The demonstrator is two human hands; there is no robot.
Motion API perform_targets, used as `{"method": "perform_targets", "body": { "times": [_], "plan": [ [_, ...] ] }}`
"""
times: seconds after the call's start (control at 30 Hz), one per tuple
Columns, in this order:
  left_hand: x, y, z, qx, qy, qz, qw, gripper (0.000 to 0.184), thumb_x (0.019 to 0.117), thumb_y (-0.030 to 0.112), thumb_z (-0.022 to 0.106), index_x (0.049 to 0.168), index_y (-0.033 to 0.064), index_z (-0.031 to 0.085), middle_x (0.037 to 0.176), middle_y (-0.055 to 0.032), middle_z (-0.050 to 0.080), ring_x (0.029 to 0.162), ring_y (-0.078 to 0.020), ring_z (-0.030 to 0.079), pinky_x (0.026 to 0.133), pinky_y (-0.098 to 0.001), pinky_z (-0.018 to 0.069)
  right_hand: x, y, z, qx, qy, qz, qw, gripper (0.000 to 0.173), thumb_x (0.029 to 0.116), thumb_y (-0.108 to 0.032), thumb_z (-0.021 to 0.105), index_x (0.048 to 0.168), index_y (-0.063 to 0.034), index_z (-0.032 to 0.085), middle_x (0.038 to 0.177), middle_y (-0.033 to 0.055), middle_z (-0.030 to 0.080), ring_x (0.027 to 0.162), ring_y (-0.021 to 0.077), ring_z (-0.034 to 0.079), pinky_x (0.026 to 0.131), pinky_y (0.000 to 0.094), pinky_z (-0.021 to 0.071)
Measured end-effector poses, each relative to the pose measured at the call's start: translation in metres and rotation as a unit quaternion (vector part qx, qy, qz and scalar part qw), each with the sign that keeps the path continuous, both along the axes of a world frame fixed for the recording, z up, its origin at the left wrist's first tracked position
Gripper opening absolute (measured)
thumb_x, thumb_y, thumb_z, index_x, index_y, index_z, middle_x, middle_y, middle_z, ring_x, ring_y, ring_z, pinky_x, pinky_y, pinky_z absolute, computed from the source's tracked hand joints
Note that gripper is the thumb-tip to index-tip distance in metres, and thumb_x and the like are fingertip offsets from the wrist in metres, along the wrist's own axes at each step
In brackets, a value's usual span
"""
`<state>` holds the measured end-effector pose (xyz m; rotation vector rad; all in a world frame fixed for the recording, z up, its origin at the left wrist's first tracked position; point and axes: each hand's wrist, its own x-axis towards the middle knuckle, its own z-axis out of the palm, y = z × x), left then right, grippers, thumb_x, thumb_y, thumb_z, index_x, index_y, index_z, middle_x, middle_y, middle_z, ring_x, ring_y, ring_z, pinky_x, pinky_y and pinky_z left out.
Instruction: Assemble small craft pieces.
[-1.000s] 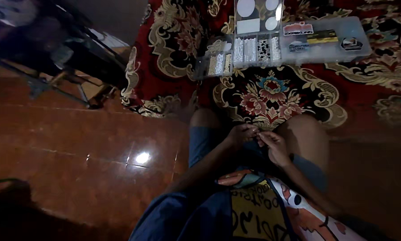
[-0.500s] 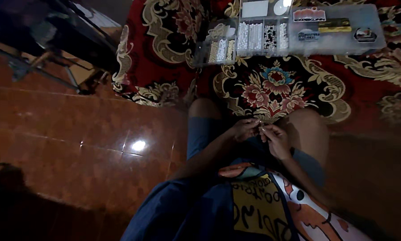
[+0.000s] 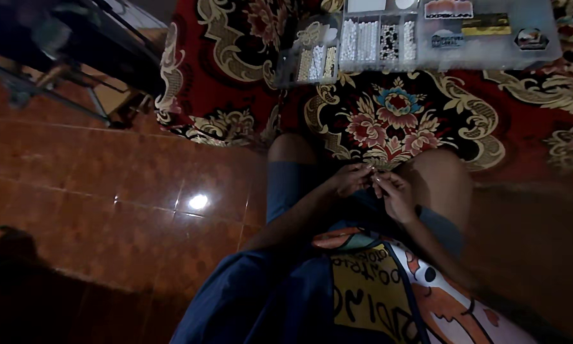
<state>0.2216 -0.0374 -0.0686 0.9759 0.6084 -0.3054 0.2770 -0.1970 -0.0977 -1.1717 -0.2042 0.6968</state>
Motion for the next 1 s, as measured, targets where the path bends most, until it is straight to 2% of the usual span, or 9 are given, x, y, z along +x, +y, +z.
{"method": "perform_targets", "body": {
  "times": [0.23,0.53,0.9,1.0],
  "plan": [
    [0.0009,0.0007,0.0006,-0.004,0.000,-0.001,1.000,0.026,0.1109,0.022,0.043,0.116,0.0024,0.059,0.101,-0.0015,0.066,0.090,-0.0091,0.066,0.084,-0.0289,0.0560,-0.0007,0.0013,0.0021,-0.014,0.007,0.002,1.000,0.018,0.0962,0.002,0.058,0.085,-0.0029,0.070,0.068,-0.0011,0.068,0.056,0.0038,0.060,0.056,0.0184,0.0526],
    [0.0013,0.0002,-0.0015,0.005,-0.004,0.015,1.000,0.024,0.1094,0.021,0.047,0.118,0.0023,0.059,0.103,-0.0026,0.066,0.092,-0.0106,0.066,0.086,-0.0303,0.0558,-0.0002,0.0026,0.0026,-0.027,0.002,-0.004,1.000,0.018,0.0962,0.003,0.057,0.086,-0.0025,0.070,0.069,-0.0009,0.068,0.055,0.0032,0.059,0.054,0.0174,0.0515],
    [0.0028,-0.0015,-0.0024,0.014,-0.001,0.010,1.000,0.026,0.1106,0.023,0.044,0.115,0.0026,0.060,0.099,-0.0014,0.065,0.089,-0.0094,0.066,0.083,-0.0290,0.0560,-0.0004,0.0024,0.0024,-0.022,-0.001,-0.004,1.000,0.017,0.0959,0.001,0.058,0.086,-0.0035,0.071,0.069,-0.0023,0.068,0.055,0.0022,0.059,0.054,0.0171,0.0512],
    [0.0027,-0.0024,-0.0050,0.026,-0.010,0.010,1.000,0.027,0.1106,0.022,0.043,0.117,0.0011,0.060,0.100,-0.0021,0.066,0.088,-0.0095,0.066,0.083,-0.0295,0.0562,0.0002,0.0025,0.0006,-0.027,-0.006,0.003,1.000,0.016,0.0969,0.001,0.058,0.087,-0.0029,0.070,0.070,-0.0024,0.068,0.055,0.0021,0.058,0.054,0.0168,0.0508]
  ]
}}
